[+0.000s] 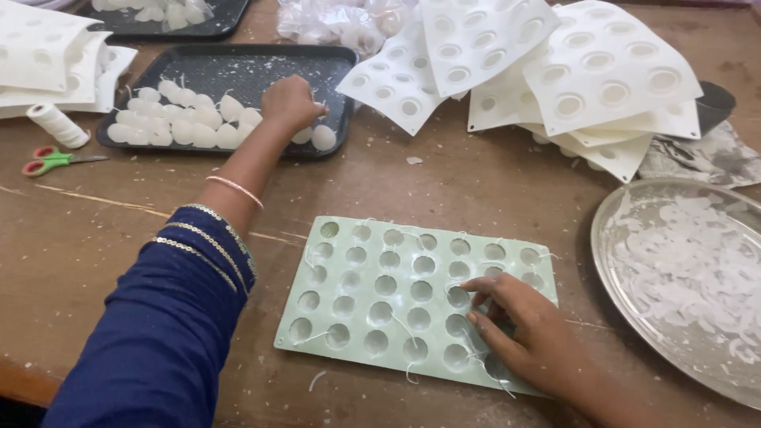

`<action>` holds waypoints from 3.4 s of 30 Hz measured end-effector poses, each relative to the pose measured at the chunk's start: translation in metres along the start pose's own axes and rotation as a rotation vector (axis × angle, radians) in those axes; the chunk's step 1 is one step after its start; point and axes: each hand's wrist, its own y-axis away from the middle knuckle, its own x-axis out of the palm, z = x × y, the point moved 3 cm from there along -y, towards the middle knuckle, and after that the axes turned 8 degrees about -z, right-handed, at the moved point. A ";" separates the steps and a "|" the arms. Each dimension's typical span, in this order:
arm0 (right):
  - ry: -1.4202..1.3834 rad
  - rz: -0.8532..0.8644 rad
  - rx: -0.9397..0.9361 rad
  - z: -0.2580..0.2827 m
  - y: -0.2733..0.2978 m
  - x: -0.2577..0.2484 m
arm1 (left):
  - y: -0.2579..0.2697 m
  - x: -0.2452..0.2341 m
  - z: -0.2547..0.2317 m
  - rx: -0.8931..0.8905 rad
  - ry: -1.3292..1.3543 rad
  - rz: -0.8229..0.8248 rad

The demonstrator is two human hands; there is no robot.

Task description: Removing molded wax pieces from silicone molds and preparing molds with wicks.

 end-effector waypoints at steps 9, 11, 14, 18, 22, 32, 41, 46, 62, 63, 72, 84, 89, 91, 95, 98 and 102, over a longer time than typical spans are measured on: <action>0.019 -0.001 -0.101 0.002 0.000 0.001 | -0.017 0.012 0.001 0.049 -0.199 0.088; 0.040 -0.004 -0.113 0.002 0.001 0.002 | -0.022 0.020 0.001 0.038 -0.199 0.086; 0.003 -0.010 -0.046 0.005 0.001 0.000 | -0.026 0.014 -0.002 0.026 -0.230 0.138; -0.035 -0.010 0.059 0.005 0.003 0.001 | 0.031 -0.070 -0.036 0.199 -0.103 -0.115; -0.029 -0.034 0.044 -0.003 0.006 0.003 | 0.149 -0.114 -0.078 0.271 0.011 0.009; 0.033 -0.039 0.010 0.001 0.006 0.001 | 0.207 -0.059 -0.074 0.363 0.353 0.228; 0.143 -0.015 -0.098 -0.004 0.017 0.002 | 0.214 -0.068 -0.054 0.474 0.596 0.203; 0.202 0.206 0.147 -0.017 0.016 -0.005 | 0.223 -0.114 -0.073 0.290 0.430 0.475; 0.117 -0.002 -0.061 0.004 0.008 0.000 | 0.221 -0.083 -0.067 0.300 0.750 0.511; 0.134 -0.024 -0.094 0.005 0.008 0.002 | 0.222 -0.090 -0.069 0.381 0.684 0.423; 0.527 -0.028 -0.541 0.059 -0.073 0.027 | 0.228 -0.102 -0.076 0.494 0.861 0.412; 0.351 0.304 -0.439 0.069 -0.127 0.055 | 0.235 -0.114 -0.077 0.488 0.939 0.407; 0.382 0.378 -0.411 0.060 -0.126 0.063 | 0.231 -0.114 -0.071 0.550 0.916 0.323; 0.368 0.346 -0.410 0.057 -0.126 0.064 | 0.230 -0.110 -0.069 0.605 0.827 0.272; 0.356 0.313 -0.415 0.057 -0.126 0.065 | 0.229 -0.098 -0.062 0.641 0.611 0.177; 0.396 0.315 -0.402 0.060 -0.127 0.065 | 0.229 -0.101 -0.062 0.647 0.488 0.238; 0.444 0.334 -0.353 0.061 -0.128 0.063 | 0.230 -0.099 -0.062 0.707 0.511 0.141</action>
